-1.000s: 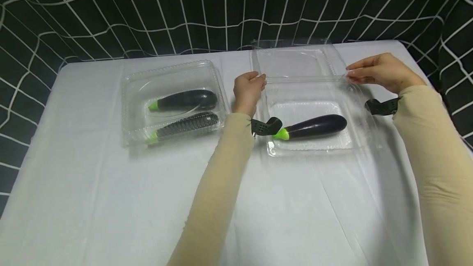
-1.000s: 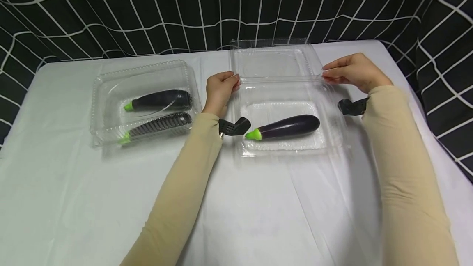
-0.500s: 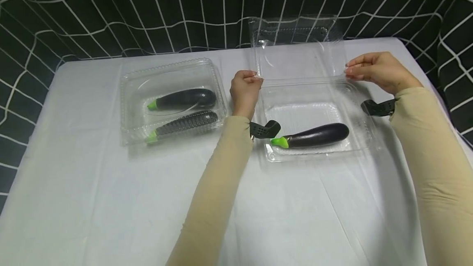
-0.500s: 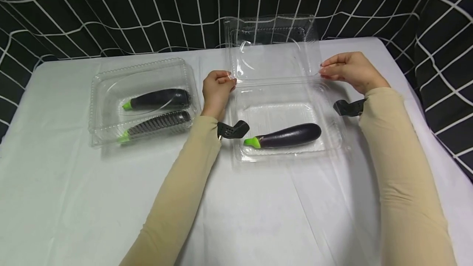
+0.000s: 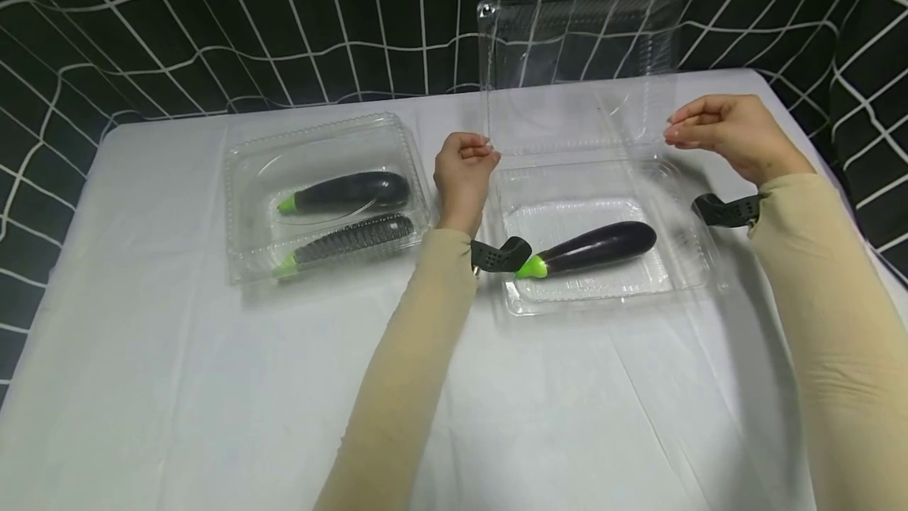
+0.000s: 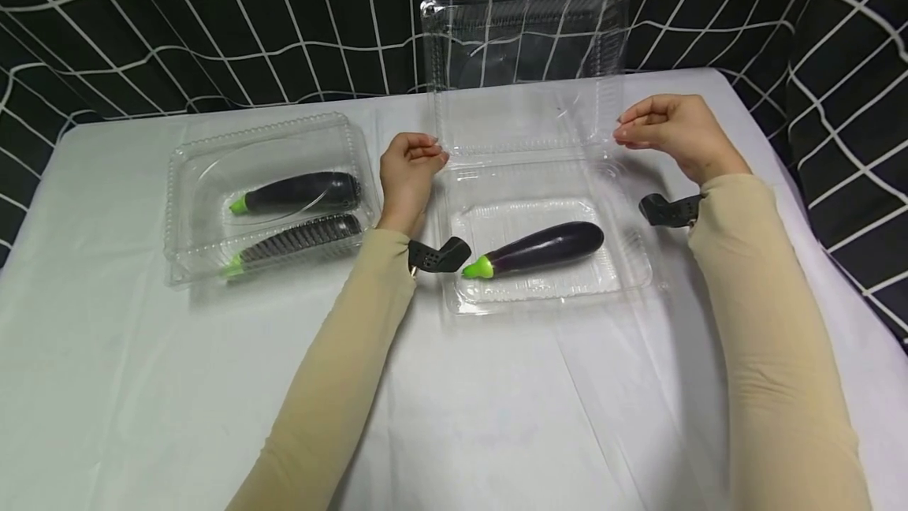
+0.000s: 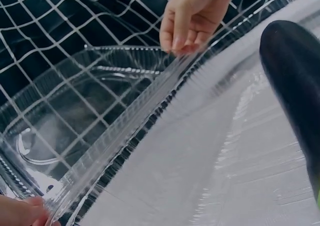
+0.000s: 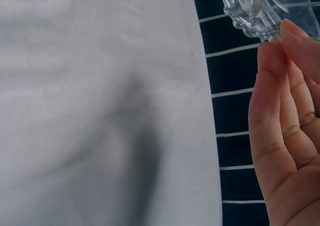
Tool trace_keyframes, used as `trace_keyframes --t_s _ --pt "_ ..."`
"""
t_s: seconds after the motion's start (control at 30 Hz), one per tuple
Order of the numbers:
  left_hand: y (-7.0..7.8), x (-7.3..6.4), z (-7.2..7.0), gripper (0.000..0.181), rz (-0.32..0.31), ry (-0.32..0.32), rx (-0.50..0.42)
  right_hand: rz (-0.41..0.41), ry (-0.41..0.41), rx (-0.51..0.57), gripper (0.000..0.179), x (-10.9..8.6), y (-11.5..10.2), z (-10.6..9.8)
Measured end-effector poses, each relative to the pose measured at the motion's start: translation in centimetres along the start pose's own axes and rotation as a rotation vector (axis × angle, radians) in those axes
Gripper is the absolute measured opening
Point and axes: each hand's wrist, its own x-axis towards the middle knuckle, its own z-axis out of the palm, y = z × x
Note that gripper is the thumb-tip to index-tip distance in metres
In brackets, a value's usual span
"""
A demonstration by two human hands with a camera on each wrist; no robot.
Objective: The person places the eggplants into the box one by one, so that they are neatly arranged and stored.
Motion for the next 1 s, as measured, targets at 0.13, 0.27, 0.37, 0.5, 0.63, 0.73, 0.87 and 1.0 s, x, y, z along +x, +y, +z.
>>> trace_keyframes --t_s 0.13,0.27,0.37,0.5,0.63,0.73,0.87,1.0 --pt "-0.1 -0.2 -0.3 0.018 0.042 -0.016 -0.03 -0.038 0.026 -0.001 0.014 -0.3 -0.1 0.2" --pt "-0.2 -0.6 -0.5 0.017 0.066 -0.034 -0.035 -0.059 0.061 -0.051 0.013 -0.6 0.1 0.3" --pt "-0.2 -0.7 -0.6 0.016 0.085 -0.032 -0.013 -0.092 0.089 -0.076 0.013 -0.7 0.3 0.4" --pt "-0.1 -0.5 -0.7 0.009 0.088 -0.028 -0.014 -0.173 0.107 -0.002 0.014 -0.7 0.6 0.7" --pt "0.1 -0.6 -0.7 0.014 0.096 -0.039 -0.091 -0.248 0.116 0.093 0.016 -0.9 0.9 0.9" --pt "0.4 -0.6 -0.7 0.015 0.122 -0.037 -0.139 -0.281 0.132 0.121 0.017 -1.1 1.0 1.1" --pt "0.8 -0.5 -0.7 0.014 0.162 -0.025 -0.159 -0.303 0.154 0.148 0.016 -1.4 1.2 1.4" --pt "1.2 -0.3 -0.8 0.014 0.208 -0.046 -0.187 -0.303 0.175 0.147 0.017 -1.8 1.4 1.4"
